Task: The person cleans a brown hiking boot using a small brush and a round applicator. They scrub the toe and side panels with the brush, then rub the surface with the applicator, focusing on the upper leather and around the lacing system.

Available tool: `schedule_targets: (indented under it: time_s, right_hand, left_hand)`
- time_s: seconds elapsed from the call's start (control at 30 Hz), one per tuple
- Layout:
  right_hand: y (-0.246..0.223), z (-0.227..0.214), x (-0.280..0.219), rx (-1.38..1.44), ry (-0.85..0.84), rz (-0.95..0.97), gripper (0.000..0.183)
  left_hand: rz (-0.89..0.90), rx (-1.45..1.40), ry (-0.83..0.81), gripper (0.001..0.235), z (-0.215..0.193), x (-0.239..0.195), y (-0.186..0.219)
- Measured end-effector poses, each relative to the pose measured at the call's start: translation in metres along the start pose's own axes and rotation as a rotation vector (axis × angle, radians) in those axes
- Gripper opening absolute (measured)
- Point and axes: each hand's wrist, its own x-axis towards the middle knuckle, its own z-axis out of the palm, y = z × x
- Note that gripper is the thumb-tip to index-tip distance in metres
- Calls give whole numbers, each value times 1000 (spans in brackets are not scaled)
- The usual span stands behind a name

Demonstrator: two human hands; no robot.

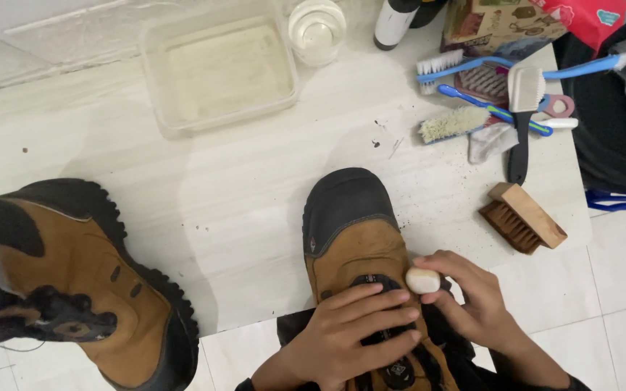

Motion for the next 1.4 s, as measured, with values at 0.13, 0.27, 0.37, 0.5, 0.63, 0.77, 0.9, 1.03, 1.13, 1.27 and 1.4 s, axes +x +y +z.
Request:
schedule_targets:
  time_s: [0.13, 0.27, 0.37, 0.5, 0.63, 0.77, 0.9, 1.03, 1.13, 1.27, 1.4]
  right_hand:
    - [-8, 2, 10, -28, -16, -68, 29]
    - [-7, 19, 36, -289, 74, -362, 26]
    - [-9, 21, 49, -338, 73, -424, 28]
    - [-23, -2, 25, -292, -103, -242, 38]
    - [-22, 0, 22, -281, -63, -240, 32]
    - [-10, 21, 45, -306, 144, -373, 26]
    - [-11, 5, 24, -189, 43, -245, 41]
    - [-10, 6, 12, -111, 9, -146, 27]
    - [3, 21, 27, -212, 151, -322, 25]
    - [-3, 24, 42, -329, 191, -406, 24]
    - [-11, 1, 14, -184, -19, -164, 40]
  left_hand:
    - [174, 59, 113, 88, 4, 0, -10]
    - [195, 45, 160, 87, 4, 7, -8]
    - [98, 27, 125, 87, -1, 7, 0]
    - [156, 51, 133, 91, -1, 7, -4]
    - [184, 76, 153, 79, 2, 10, -3]
    - [122, 78, 125, 69, 0, 9, 2]
    - [210, 87, 172, 83, 5, 8, -7]
    - [224, 90, 167, 86, 5, 8, -11]
    - [211, 90, 152, 86, 6, 9, -10]
    - [178, 82, 156, 82, 2, 13, -6]
    - [219, 62, 156, 90, 4, 8, -12]
